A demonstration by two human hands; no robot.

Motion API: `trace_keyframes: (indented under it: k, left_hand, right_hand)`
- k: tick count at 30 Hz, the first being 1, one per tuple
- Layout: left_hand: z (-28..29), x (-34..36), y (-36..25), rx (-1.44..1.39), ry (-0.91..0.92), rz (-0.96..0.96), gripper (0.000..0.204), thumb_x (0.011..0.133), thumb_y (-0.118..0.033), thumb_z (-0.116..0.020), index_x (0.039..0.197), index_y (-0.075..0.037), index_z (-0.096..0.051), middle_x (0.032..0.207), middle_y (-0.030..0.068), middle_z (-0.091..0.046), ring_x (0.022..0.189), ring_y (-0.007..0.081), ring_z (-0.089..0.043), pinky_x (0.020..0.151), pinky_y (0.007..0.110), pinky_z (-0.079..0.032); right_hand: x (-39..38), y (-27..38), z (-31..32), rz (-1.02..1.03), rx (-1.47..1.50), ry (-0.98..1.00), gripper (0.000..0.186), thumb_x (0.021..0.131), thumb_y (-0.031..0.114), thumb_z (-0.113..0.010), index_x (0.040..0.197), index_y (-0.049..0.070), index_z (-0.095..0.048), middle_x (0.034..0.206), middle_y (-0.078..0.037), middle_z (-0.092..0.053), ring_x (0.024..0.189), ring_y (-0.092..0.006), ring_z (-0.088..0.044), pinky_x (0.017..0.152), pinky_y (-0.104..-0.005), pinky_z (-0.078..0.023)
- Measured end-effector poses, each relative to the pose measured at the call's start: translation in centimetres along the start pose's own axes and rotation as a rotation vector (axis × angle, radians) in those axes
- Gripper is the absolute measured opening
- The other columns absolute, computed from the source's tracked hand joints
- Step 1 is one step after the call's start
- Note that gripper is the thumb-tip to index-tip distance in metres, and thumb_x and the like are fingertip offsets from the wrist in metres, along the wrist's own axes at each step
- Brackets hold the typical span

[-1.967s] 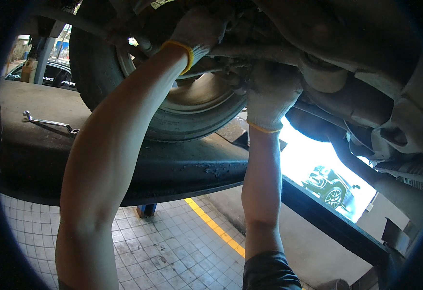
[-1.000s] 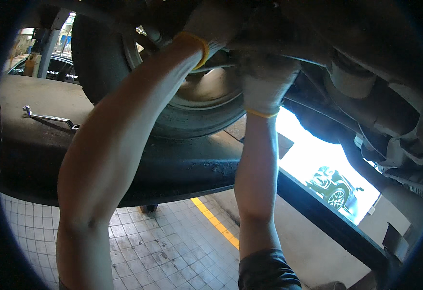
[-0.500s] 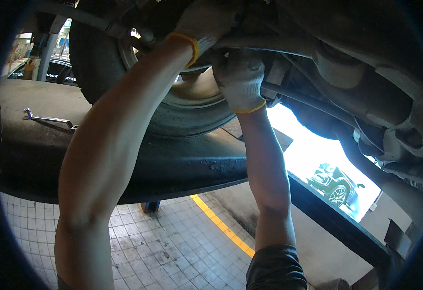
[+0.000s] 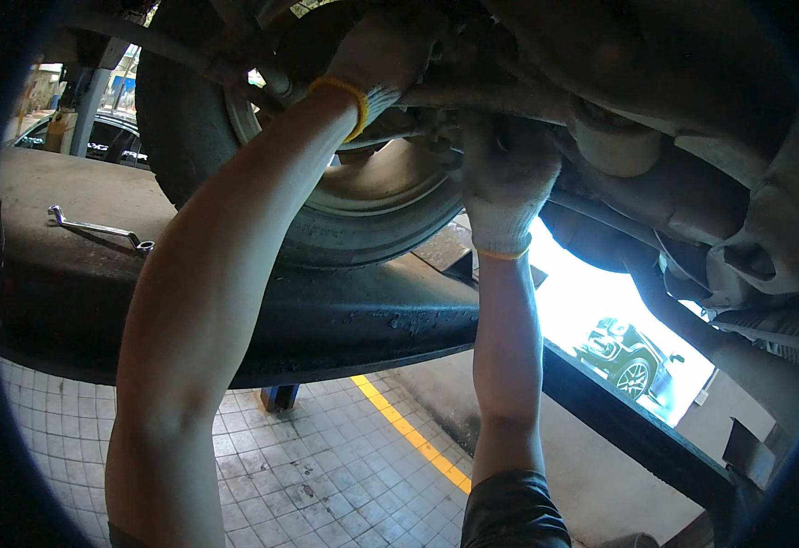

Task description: The person works under a lifted vehicle, using a wrench to tighten bolts on the rear suspension assembly. They reposition the wrench and adjust their stance multiple times while applying torque to the fasteners.

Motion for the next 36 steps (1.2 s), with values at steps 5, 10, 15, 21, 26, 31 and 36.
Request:
trace_keyframes:
  k: [5,10,15,21,26,31,36]
  left_hand:
    - [0.2,0.8,-0.1,-0.020,-0.108,0.084,0.014,0.093,-0.016,-0.065,0.095,-0.008,-0.076,0.088,0.0143,-0.077,0.082,0.0228,-0.077,0.073,0.037,-0.062]
    - [-0.7,0.9,0.0,-0.038,0.062,0.092,0.015,0.095,-0.017,-0.063,0.097,-0.008,-0.075,0.089,0.0139,-0.077,0.082,0.0229,-0.077,0.074,0.036,-0.062]
    - [0.2,0.8,-0.4,0.041,-0.117,0.071,0.017,0.095,-0.019,-0.064,0.093,-0.007,-0.076,0.090,0.0140,-0.077,0.082,0.0229,-0.077,0.076,0.036,-0.062]
    - [-0.6,0.9,-0.4,0.067,0.037,0.043,0.017,0.095,-0.020,-0.065,0.091,-0.008,-0.076,0.089,0.0121,-0.078,0.082,0.0221,-0.076,0.077,0.036,-0.062]
    - [-0.3,0.5,-0.4,0.047,-0.023,0.039,0.019,0.095,-0.019,-0.061,0.098,-0.006,-0.075,0.098,0.0153,-0.076,0.090,0.0258,-0.075,0.081,0.039,-0.060]
    - [-0.1,0.0,-0.5,0.032,-0.088,0.031,0.023,0.095,-0.018,-0.057,0.106,-0.005,-0.073,0.106,0.0184,-0.075,0.097,0.0296,-0.073,0.086,0.042,-0.058]
    - [1.0,-0.9,-0.6,0.024,-0.183,0.010,0.029,0.096,-0.017,-0.053,0.113,-0.003,-0.072,0.114,0.0216,-0.073,0.104,0.0333,-0.072,0.091,0.046,-0.056]
  right_hand:
    - [0.6,-1.2,-0.2,-0.043,0.127,-0.137,0.014,0.093,0.009,-0.072,0.082,0.003,-0.067,0.064,-0.010,-0.064,0.045,-0.0197,-0.056,0.044,-0.0290,-0.043]
    - [0.4,-1.3,-1.3,-0.030,-0.081,-0.021,0.023,0.091,0.021,-0.074,0.087,0.000,-0.066,0.066,-0.013,-0.065,0.055,-0.0241,-0.067,0.051,-0.0316,-0.052]
    - [1.3,-1.1,-0.8,0.100,-0.197,0.010,0.011,0.091,0.011,-0.073,0.083,0.006,-0.067,0.057,-0.009,-0.058,0.048,-0.0233,-0.061,0.045,-0.0290,-0.049]
    - [1.2,-2.1,-0.1,0.018,-0.116,0.058,0.023,0.087,0.022,-0.076,0.084,0.001,-0.068,0.065,-0.012,-0.065,0.059,-0.0276,-0.068,0.053,-0.0331,-0.054]
    - [1.3,-1.3,-0.4,0.288,-0.406,0.065,0.016,0.089,0.018,-0.075,0.080,0.006,-0.069,0.061,-0.010,-0.061,0.052,-0.0260,-0.062,0.052,-0.0327,-0.053]
    - [1.5,-1.8,-1.6,0.166,-0.094,-0.058,0.016,0.089,0.022,-0.075,0.090,0.007,-0.070,0.072,-0.010,-0.065,0.063,-0.0258,-0.065,0.060,-0.0361,-0.055]
    - [-0.6,-1.7,-3.1,0.049,-0.158,-0.036,0.013,0.089,0.016,-0.072,0.098,0.006,-0.069,0.083,-0.009,-0.067,0.073,-0.0237,-0.065,0.065,-0.0340,-0.054]
Point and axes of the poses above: each hand's wrist, its own x-axis towards the middle knuckle, its own z-axis out of the back of the hand, y = z × x, the point moved 5 cm from there along x, towards the middle knuckle
